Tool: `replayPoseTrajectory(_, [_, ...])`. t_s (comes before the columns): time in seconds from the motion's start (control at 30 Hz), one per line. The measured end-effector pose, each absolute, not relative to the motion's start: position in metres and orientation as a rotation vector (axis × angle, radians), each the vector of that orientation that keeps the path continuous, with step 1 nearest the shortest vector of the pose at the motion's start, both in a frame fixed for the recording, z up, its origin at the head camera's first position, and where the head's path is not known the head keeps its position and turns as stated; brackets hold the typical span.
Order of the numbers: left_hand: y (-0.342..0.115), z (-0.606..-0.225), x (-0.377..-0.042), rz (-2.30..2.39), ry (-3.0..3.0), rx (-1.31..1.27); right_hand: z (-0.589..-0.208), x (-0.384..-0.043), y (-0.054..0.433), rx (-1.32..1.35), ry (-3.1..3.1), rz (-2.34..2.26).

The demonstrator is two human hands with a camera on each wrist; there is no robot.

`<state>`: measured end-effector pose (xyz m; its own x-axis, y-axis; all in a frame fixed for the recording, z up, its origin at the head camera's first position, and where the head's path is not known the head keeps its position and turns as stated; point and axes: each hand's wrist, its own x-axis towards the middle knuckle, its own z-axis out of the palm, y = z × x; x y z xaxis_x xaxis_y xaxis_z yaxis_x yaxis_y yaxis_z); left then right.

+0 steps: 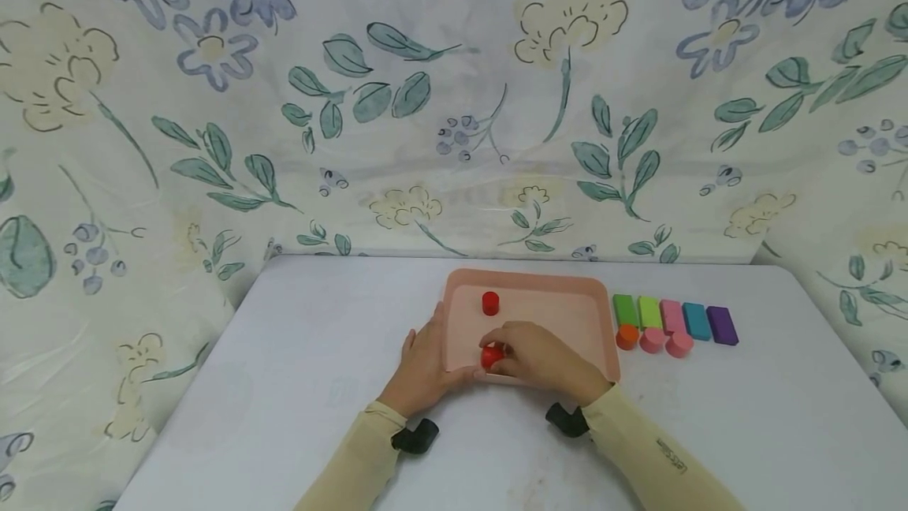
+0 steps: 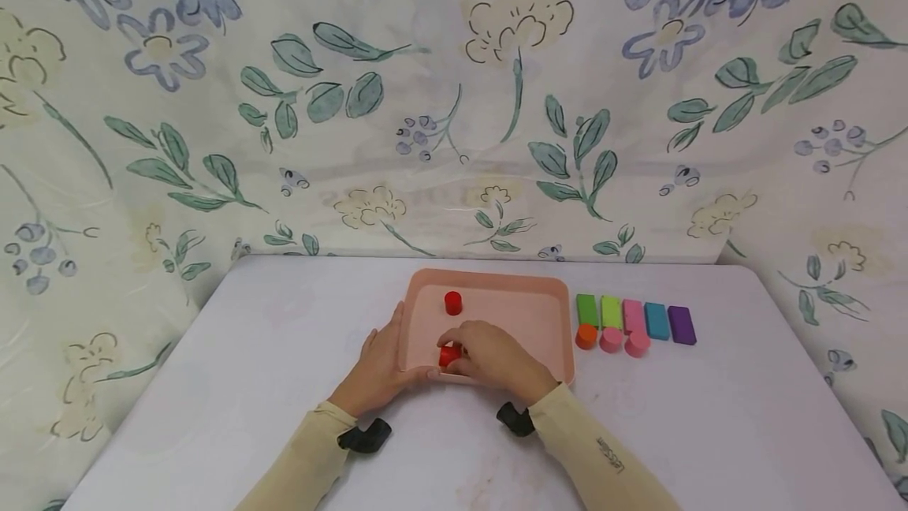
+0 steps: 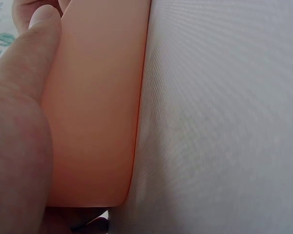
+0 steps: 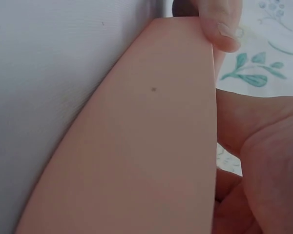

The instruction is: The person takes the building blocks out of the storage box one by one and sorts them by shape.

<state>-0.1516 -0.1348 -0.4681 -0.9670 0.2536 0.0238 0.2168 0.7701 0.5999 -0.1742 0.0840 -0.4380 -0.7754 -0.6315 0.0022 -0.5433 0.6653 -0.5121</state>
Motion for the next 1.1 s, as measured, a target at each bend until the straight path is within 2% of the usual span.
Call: replayPoseTrajectory(1.1, [-0.133,-0.470,-0.151,1.065,2.874,0.343,-0.429,-0.157,0.115,-0.575,2.846,-0.887])
